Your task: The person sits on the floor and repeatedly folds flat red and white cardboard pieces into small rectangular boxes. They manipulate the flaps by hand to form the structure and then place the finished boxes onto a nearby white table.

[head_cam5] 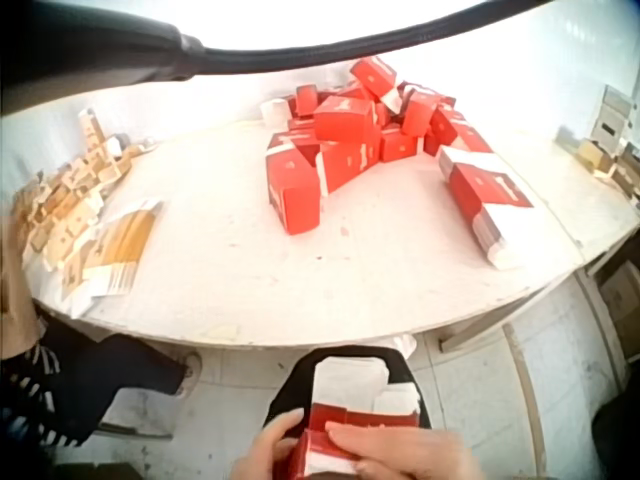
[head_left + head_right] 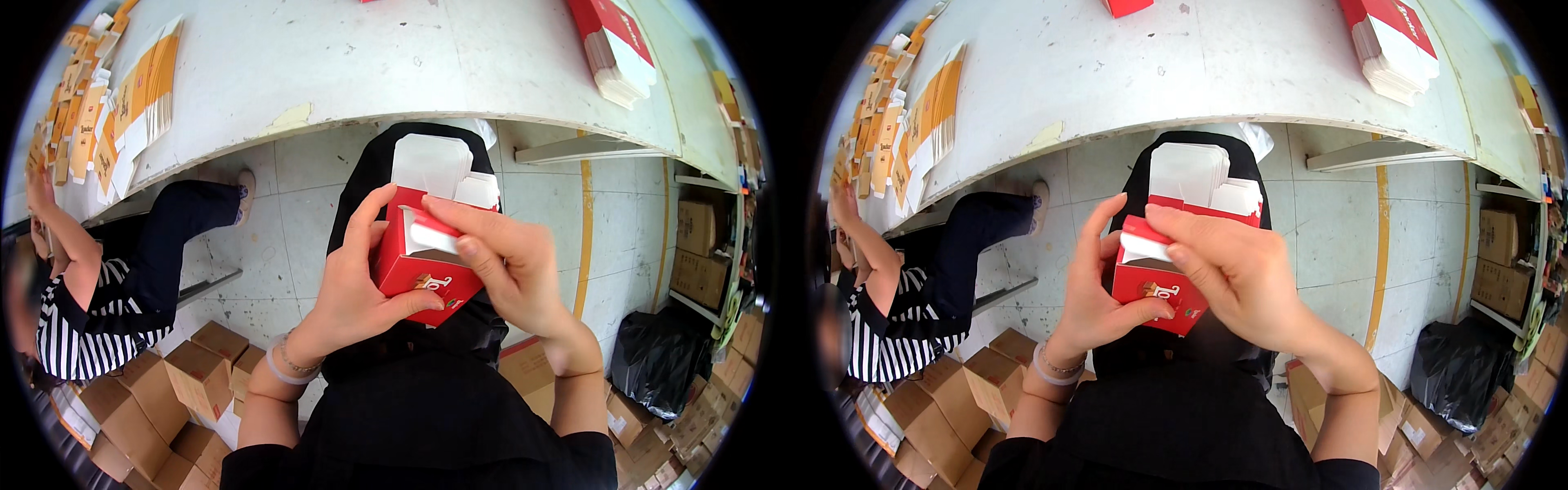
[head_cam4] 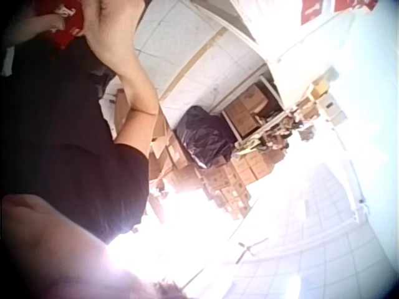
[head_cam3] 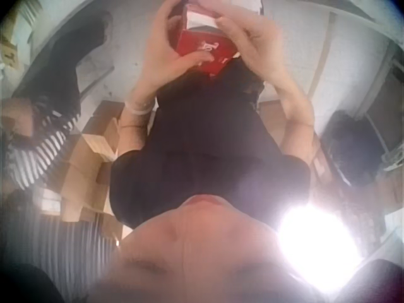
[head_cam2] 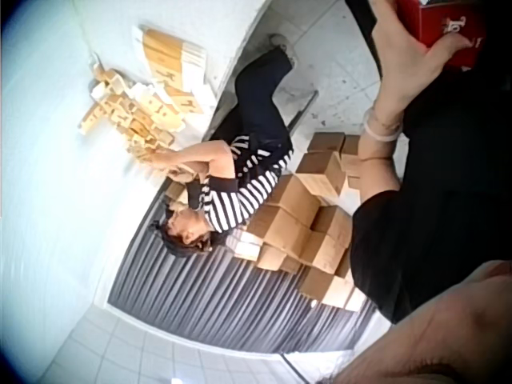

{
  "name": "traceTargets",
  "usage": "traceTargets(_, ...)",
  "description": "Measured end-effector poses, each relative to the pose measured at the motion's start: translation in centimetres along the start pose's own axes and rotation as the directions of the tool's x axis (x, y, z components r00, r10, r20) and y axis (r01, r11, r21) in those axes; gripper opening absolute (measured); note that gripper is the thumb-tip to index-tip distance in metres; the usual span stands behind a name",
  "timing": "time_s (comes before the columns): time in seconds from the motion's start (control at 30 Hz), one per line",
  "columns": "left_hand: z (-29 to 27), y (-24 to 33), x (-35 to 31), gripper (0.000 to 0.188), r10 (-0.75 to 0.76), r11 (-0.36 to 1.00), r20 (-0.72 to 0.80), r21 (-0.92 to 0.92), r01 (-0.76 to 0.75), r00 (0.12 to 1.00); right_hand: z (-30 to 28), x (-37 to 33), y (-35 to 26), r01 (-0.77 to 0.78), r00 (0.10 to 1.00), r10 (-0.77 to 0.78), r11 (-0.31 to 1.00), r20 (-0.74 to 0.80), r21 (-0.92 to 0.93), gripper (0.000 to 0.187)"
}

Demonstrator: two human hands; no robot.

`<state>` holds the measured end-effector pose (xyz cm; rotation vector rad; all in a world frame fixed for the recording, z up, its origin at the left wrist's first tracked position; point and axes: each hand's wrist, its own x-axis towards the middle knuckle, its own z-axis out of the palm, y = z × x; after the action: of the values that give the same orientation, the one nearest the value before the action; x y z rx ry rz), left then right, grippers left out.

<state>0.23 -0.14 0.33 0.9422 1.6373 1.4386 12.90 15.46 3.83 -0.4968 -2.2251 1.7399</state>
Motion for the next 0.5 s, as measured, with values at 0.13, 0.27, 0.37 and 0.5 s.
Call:
traceTargets(0.13, -0.3, 0.4, 0.2, 0.103, -0.047, 0.989, 0.012, -0.138, 0.049, 0.999, -0.2, 0.6, 0.5, 0.217, 0.976, -0.215, 0.963, 0.027, -0.160, 0.028)
traceTargets(0.27, -0.2, 0.6, 0.1, 0.103, -0.033, 0.996, 0.015, -0.083, 0.035, 0.999, -0.4, 0.4, 0.6, 0.231, 0.973, -0.221, 0.957, 0.069, -0.178, 0.032)
traceTargets(0.37, -0.1, 0.8, 0.0, 0.104, -0.094, 0.991, -0.024, -0.093, 0.092, 0.995, 0.4, 0.2, 0.0, 0.268, 0.961, -0.247, 0.944, 0.123, -0.193, 0.043)
traceTargets(0.5, 0.0, 0.4, -0.1, 0.107, -0.098, 0.988, -0.049, -0.121, 0.091, 0.994, 0.8, 0.4, 0.7, 0.327, 0.928, -0.274, 0.924, 0.253, -0.198, 0.053)
